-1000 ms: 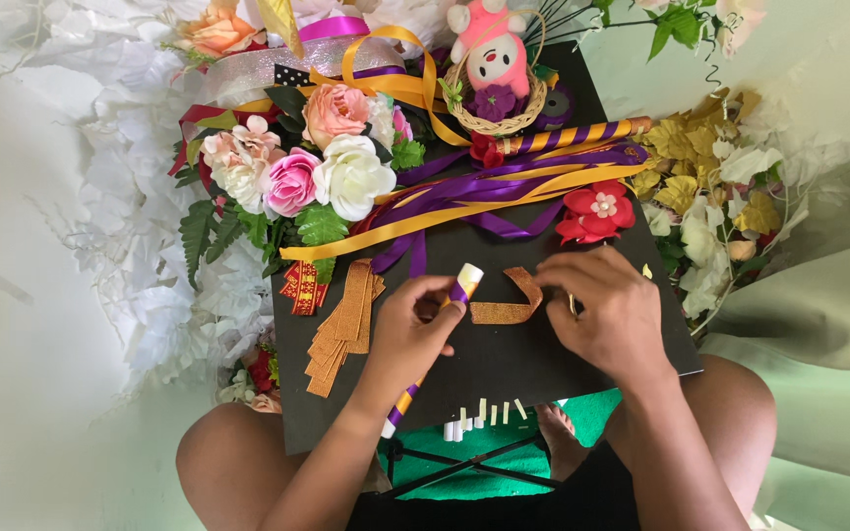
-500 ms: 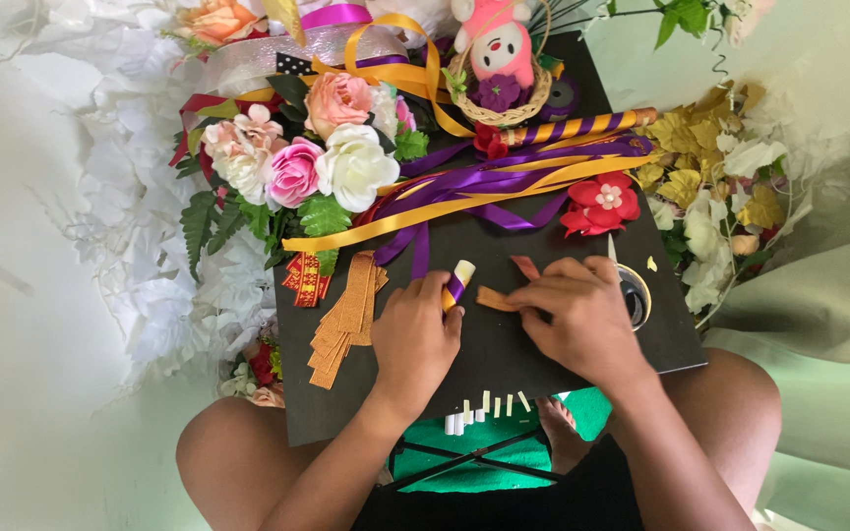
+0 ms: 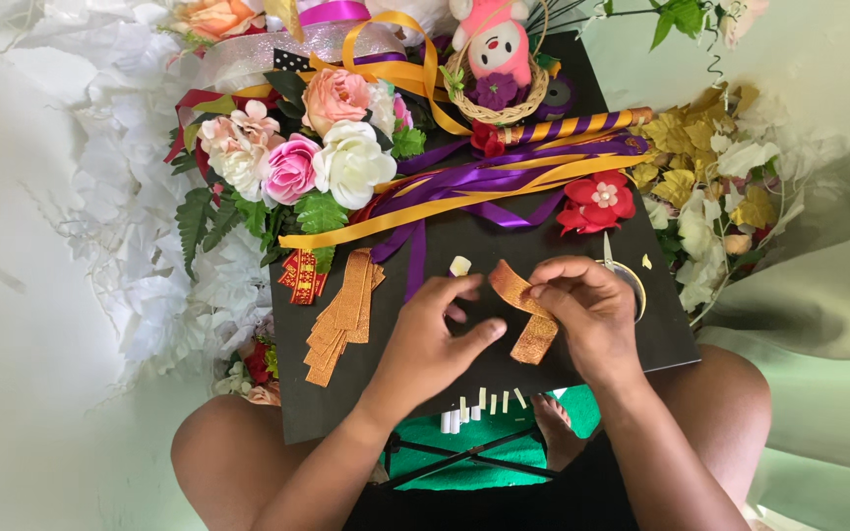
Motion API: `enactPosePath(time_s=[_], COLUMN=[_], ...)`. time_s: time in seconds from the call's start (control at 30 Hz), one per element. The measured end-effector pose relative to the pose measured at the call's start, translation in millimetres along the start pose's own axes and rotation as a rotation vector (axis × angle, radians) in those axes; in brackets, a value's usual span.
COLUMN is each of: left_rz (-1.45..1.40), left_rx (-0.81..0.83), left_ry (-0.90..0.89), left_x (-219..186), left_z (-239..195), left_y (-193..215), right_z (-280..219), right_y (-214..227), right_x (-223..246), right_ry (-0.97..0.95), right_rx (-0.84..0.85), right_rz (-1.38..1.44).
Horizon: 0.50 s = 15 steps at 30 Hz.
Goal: The person wraps a purple ribbon and a gold ribbon around a white tube, secures them with tape, and then attaches a red fabric heart to the top by hand.
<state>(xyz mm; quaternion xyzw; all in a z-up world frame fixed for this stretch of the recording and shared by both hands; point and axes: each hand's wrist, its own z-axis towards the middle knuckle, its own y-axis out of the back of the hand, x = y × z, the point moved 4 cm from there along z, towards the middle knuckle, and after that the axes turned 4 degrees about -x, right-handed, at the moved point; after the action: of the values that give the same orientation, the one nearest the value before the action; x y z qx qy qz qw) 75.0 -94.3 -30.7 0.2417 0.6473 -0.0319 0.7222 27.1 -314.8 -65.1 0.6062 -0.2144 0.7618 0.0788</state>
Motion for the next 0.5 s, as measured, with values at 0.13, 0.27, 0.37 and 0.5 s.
enactPosePath(time_s=[0.13,0.27,0.37,0.5], left_rz=[-0.421,-0.639,-0.638,-0.729], left_rx=[0.022,-0.100,-0.189,-0.224], left_ry=[0.135,0.262,0.148,0.115], left_x=[24.3,47.3,30.4,16.8], left_z=[2.2,1.5,8.4,8.9], left_y=[-22.4,-25.0,-10.1,3.6], right_z=[-5.9,-21.5,-20.0,-53.4], right_y=[-10.0,-32.9,-22.1,2.9], right_x=[1.3,40.6,59.5,64.7], right_ry=[-0.062,-0.125,0.048,0.373], right_rx=[-0.005,-0.035,0.011,0.337], right_rz=[0.110,-0.125,-0.402,-0.807])
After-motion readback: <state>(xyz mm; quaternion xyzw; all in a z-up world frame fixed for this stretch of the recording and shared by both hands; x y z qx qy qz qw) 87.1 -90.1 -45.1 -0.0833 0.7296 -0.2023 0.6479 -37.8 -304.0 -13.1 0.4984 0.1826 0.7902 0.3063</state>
